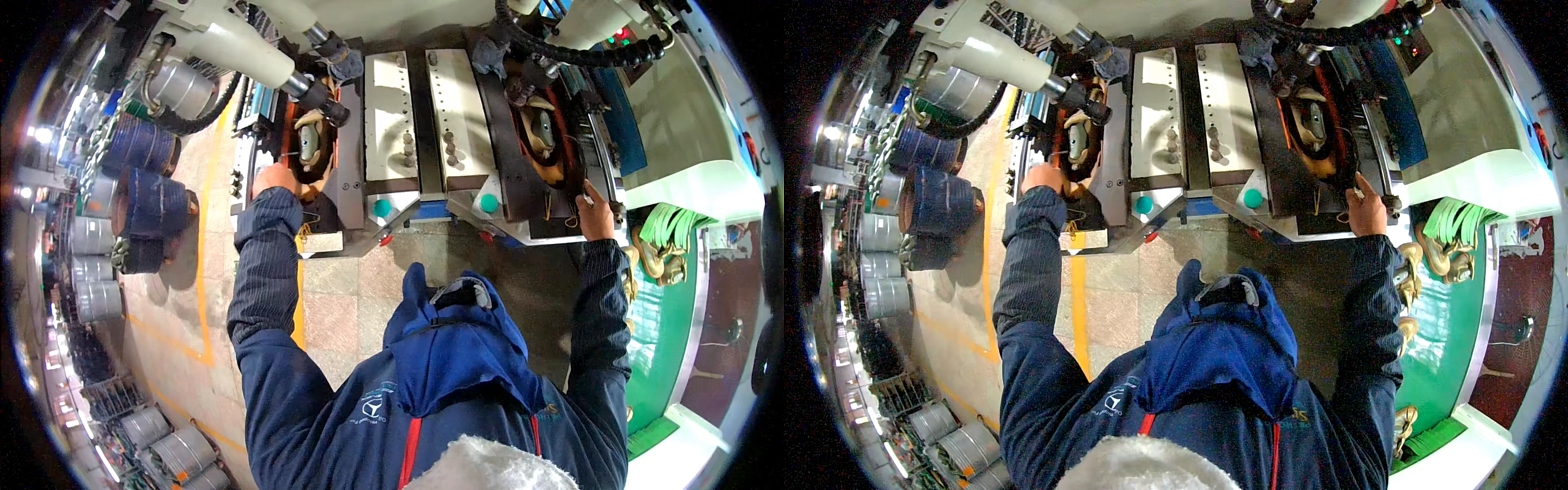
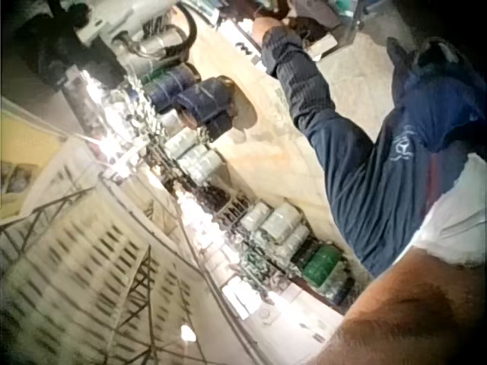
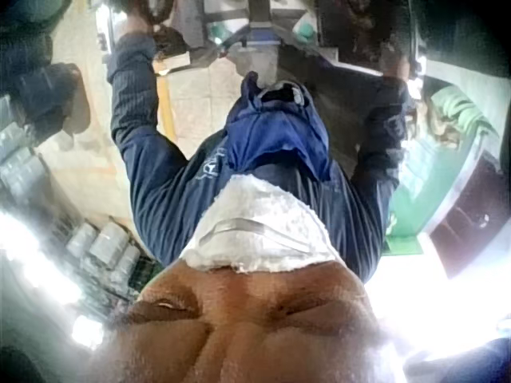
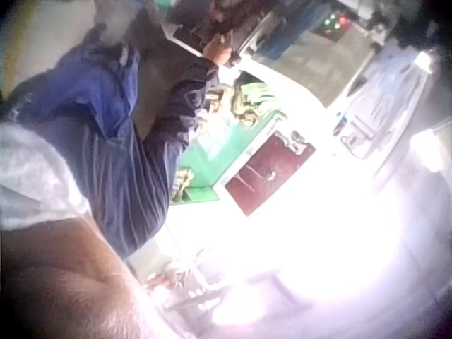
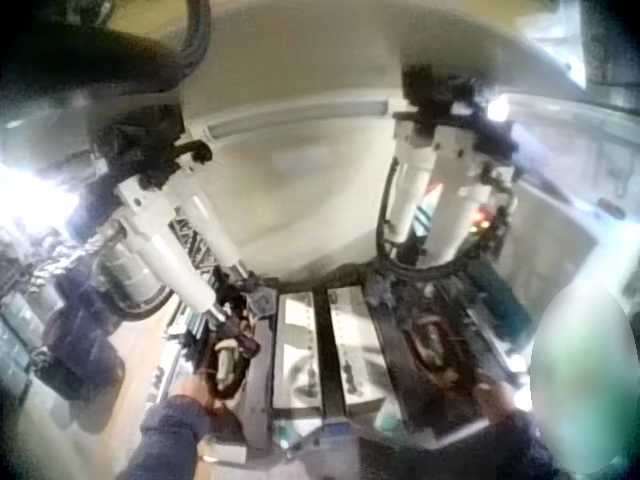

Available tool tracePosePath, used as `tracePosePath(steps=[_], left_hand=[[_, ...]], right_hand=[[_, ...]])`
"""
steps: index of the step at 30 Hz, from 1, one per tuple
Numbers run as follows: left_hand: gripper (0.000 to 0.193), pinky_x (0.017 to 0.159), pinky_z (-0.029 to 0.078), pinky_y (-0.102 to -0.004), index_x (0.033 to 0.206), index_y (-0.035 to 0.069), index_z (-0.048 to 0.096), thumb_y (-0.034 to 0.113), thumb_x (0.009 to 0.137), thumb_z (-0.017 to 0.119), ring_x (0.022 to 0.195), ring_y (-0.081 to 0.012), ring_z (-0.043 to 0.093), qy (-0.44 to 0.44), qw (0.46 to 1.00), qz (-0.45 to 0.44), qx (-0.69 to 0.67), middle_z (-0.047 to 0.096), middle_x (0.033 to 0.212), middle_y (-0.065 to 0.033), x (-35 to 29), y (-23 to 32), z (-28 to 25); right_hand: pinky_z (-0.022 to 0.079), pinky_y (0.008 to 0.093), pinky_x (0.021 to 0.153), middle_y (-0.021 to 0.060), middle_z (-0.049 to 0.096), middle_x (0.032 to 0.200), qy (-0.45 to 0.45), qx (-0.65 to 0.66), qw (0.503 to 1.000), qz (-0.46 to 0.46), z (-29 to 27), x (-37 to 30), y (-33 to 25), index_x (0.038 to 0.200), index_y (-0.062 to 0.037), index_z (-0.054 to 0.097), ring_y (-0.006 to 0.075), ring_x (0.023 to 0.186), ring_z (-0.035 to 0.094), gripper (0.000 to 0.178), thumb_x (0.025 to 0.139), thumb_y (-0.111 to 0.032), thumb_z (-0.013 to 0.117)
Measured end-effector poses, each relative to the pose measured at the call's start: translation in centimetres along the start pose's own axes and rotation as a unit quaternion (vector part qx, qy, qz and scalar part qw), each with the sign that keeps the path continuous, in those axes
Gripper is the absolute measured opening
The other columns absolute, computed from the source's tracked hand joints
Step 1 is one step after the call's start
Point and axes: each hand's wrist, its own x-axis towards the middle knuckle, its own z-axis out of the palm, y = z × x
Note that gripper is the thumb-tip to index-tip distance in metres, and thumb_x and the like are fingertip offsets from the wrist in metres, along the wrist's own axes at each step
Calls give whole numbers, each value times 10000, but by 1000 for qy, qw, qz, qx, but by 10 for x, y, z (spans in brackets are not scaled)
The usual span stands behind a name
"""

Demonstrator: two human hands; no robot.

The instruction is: The person operates a lasting machine to shape shoes, removes the finished shoes from the machine, and places them onto a conveyor belt.

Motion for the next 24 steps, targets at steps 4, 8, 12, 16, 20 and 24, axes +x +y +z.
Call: tracePosePath(steps=[4,8,12,16,20,24], left_hand=[[437,808,538,-493,963,-11,728,378,981,529,935,-403,688,64,990,46,-114,719,959,-236,-16,6,-10],[311,420,334,-258,800,72,639,287,1009,556,480,-69,445,-170,749,140,-625,500,585,44,-79,71,-12],[325,420,357,-286,819,44,633,291,1011,547,463,-119,448,-274,670,117,-680,495,566,4,-112,146,37],[390,700,485,-450,936,-54,634,330,956,568,786,-456,627,-88,816,218,-529,637,839,-288,-129,167,39],[352,662,467,-480,867,-31,641,313,933,605,791,-483,618,-86,805,318,-494,598,796,-306,-169,154,75],[378,664,465,-440,854,-55,609,316,923,633,700,-369,613,-173,819,255,-484,587,767,-278,-219,107,152]], right_hand=[[527,393,928,158,638,1344,-30,142,989,-4,5,-25,-16,1462,-146,523,288,1122,666,515,972,-260,638],[471,263,583,36,674,936,-122,280,950,64,15,-42,-70,1491,-85,485,92,679,568,538,984,-179,640],[395,228,502,-10,604,812,-158,397,904,26,16,-44,-123,1496,-63,468,48,590,474,537,991,-154,629],[405,227,492,-14,586,788,-210,507,836,-1,52,-49,-170,1493,-61,469,51,578,475,525,994,-133,617],[435,250,487,-22,563,728,-205,510,834,43,105,-40,-201,1473,-63,492,67,560,483,501,994,-151,609],[512,334,892,166,642,1184,-170,343,923,-35,141,-42,-192,1471,-54,485,250,1048,633,556,972,-264,613]])
